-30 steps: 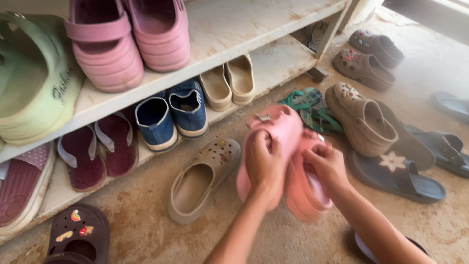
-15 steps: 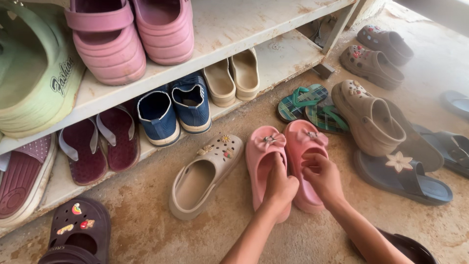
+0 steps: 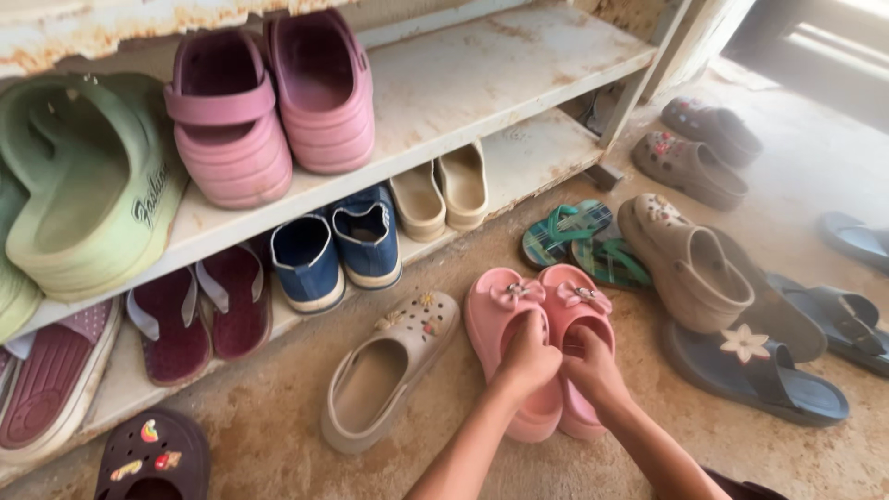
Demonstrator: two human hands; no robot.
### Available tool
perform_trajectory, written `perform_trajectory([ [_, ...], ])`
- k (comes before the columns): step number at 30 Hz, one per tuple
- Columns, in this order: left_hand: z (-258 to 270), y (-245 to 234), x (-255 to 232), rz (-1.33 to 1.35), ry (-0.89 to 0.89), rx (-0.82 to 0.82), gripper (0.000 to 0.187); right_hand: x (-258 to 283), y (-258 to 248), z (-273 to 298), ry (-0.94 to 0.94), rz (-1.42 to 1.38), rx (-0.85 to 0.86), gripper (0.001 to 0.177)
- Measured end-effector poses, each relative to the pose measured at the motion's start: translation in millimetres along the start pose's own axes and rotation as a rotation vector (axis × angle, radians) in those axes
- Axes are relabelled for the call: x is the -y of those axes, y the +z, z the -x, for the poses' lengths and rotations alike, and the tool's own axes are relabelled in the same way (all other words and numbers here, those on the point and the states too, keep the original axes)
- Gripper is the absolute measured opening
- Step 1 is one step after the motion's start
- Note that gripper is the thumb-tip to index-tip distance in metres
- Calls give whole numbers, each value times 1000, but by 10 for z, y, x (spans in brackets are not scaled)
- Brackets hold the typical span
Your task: The person removes various shoes from a multi-tiered shoe rack and rearranges them neatly on the shelves. They handle pink slides, beige clogs, dark slides, green flip-flops, and purple clogs, placing each pair in an orderly fashion.
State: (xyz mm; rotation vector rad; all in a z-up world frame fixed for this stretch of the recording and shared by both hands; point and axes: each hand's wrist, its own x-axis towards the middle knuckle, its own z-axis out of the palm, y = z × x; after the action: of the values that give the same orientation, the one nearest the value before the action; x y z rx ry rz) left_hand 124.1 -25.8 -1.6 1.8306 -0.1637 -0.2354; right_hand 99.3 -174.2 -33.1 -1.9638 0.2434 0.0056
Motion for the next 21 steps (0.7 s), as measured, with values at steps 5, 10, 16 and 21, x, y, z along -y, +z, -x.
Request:
perform_trajectory([
  [5, -15, -37, 40, -122, -168, 29, 24, 79, 112, 7, -118, 70, -26, 53],
  [10, 75, -47, 51, -109, -162, -33, 38, 270, 316, 178, -93, 470, -271, 41],
  [16, 108, -112, -48, -153, -312, 14, 47, 434, 310, 135, -44, 401, -349, 24],
  [21, 263, -201, -532, -178, -85, -151, 45, 639, 219, 60, -22, 324, -358, 25],
])
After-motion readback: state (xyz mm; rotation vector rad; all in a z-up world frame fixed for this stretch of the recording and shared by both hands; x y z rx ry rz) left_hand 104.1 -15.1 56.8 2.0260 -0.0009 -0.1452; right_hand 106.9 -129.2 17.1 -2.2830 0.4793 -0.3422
